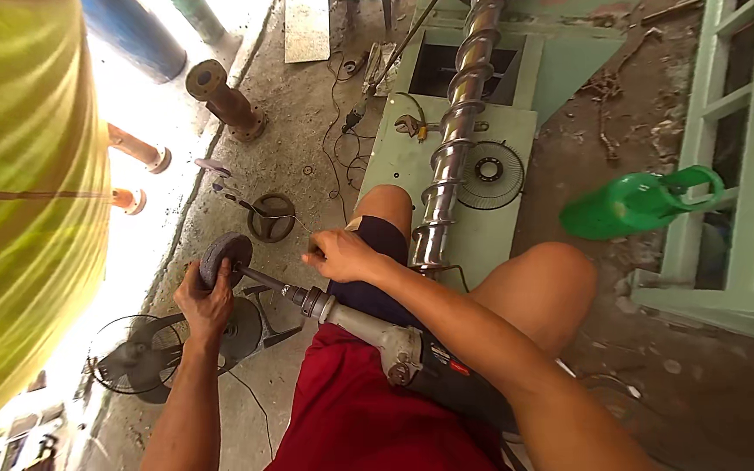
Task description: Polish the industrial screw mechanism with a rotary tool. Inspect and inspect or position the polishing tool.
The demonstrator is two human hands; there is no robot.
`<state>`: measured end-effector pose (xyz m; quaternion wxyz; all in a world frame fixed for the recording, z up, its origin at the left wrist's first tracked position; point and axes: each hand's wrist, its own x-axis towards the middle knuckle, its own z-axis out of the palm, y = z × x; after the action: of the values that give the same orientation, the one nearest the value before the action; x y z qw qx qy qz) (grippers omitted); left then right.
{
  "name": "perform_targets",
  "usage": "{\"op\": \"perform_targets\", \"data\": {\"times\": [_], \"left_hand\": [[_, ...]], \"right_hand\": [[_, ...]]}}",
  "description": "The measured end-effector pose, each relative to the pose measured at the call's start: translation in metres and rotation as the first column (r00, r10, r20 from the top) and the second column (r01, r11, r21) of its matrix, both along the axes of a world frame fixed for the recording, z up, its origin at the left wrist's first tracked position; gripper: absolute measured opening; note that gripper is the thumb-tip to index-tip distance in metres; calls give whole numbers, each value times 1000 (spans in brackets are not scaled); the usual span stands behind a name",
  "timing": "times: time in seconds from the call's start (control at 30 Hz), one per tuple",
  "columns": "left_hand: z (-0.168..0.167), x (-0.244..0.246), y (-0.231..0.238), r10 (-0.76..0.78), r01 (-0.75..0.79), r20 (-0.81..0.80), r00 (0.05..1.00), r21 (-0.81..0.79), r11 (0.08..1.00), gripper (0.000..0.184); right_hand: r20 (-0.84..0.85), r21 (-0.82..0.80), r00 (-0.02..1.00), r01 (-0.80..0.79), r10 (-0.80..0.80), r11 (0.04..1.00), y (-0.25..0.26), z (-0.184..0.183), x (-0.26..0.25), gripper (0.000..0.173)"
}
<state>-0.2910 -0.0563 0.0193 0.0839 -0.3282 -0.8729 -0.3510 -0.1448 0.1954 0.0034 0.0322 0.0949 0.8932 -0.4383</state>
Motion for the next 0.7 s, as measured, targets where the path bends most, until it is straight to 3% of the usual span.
{"op": "perform_targets", "data": {"times": [0.1,0.17,0.27,0.4,0.5,0.6,0.63,0.7], "left_hand": [[-10,-2,-2,15,-15,32,999,6,1000,31],[-15,-2,-5,25,-25,50,998,2,1000,32],[-21,-2,-9,18,-19,27,999,24,1000,34],[-19,0,-9,6,-7,22,1000,44,999,35],[-5,-3,-2,45,-39,35,998,-174,984,39],[15,-9,13,55,-6,113,992,-398,917,40],[18,-11,15,50,0,111,993,-415,910,40],[18,-14,18,31,2,80,996,-378,926,41]], "right_hand": [[111,-319,952,-237,284,918,-20,-6,0,53],[123,-360,896,-360,426,861,-27,-10,0,58],[149,-329,859,-423,489,844,-26,-5,-2,57],[209,-298,845,-425,492,855,-27,4,-4,48],[240,-149,899,-340,367,929,-40,8,3,50],[221,201,957,-235,190,951,-72,20,18,69],[223,253,959,-231,176,940,-74,21,19,76],[254,186,944,-260,209,948,-61,20,16,83]]}}
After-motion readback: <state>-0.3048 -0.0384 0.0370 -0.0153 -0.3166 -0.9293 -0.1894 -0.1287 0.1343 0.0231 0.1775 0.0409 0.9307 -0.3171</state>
